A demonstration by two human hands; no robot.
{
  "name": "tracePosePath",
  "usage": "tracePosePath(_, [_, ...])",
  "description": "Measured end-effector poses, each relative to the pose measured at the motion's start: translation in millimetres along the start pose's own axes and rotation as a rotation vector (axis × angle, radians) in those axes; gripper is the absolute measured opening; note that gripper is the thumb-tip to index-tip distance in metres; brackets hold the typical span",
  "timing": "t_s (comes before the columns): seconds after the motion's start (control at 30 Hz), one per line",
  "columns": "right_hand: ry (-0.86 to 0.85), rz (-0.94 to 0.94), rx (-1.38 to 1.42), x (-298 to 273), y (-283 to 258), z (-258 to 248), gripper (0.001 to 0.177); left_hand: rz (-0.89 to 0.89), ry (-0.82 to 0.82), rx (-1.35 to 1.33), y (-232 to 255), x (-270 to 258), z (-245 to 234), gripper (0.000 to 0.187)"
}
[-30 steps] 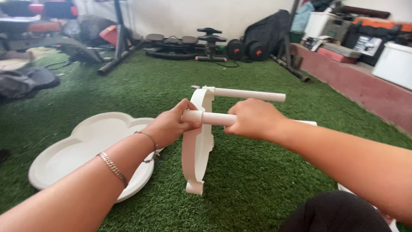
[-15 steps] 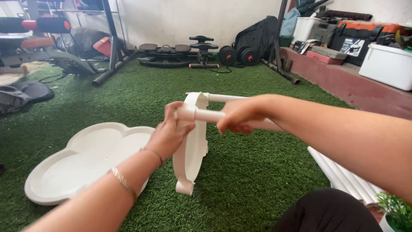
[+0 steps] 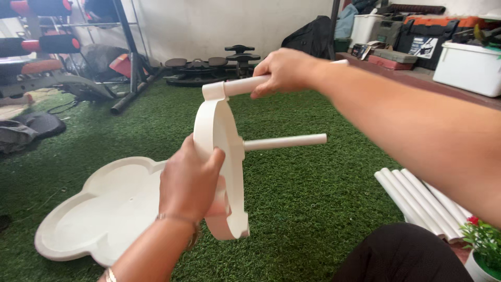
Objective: The person assembles a small white plastic stool by inserting cylindrical legs into the base. They handle multiple leg pieces and the base, aligning and pushing each leg into place by hand.
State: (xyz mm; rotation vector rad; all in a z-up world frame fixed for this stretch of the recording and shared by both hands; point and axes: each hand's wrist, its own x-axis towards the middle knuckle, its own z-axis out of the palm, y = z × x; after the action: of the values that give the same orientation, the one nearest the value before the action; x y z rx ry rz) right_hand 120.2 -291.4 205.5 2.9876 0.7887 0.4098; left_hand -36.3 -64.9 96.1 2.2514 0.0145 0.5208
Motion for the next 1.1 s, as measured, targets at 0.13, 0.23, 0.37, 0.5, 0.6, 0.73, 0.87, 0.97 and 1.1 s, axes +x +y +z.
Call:
tracePosePath(0.13, [0.209, -0.055, -0.028, 4, 1, 48, 0.045, -0.197, -0.05, 0.087, 8, 19, 5, 0.05])
tracePosePath(0.23, [0.471, -0.152, -0.068, -9, -4, 78, 0.043, -0.285, -0.102, 0.142, 2, 32, 15, 0.05])
tracePosePath(0.37, [0.347, 0.087, 0.425, -60, -27, 109, 0.047, -0.386, -0.169, 0.139, -11, 46, 34, 0.051])
tracePosePath(0.5, [-0.172, 0.047, 1.091, -123, -84, 131, 0.054, -0.436, -0.182, 0.161, -19, 56, 56, 0.052])
tracePosePath(0.6, [-0.217, 0.102, 1.191, -150, -118, 135, 0.046, -0.415, -0.172, 0.156, -19, 64, 63, 0.052])
tracePosePath(0.73, [-0.091, 0.178, 1.389, -152, -139, 139, 0.033, -0.38, -0.182, 0.156, -9, 65, 62, 0.062])
tracePosePath(0.87, [-0.095, 0.208, 1.372, -149, -136, 143, 0.026, -0.155, -0.138, 0.18, -9, 46, 47, 0.079])
tracePosePath(0.97, [-0.106, 0.253, 1.341, -150, -131, 143, 0.026, 0.14, -0.268, 0.151, -20, 28, 38, 0.059])
tracePosePath(1.1, [-0.05, 0.204, 1.374, -151, -125, 140, 0.026, 0.449, -0.326, 0.086, -44, 4, 33, 0.045])
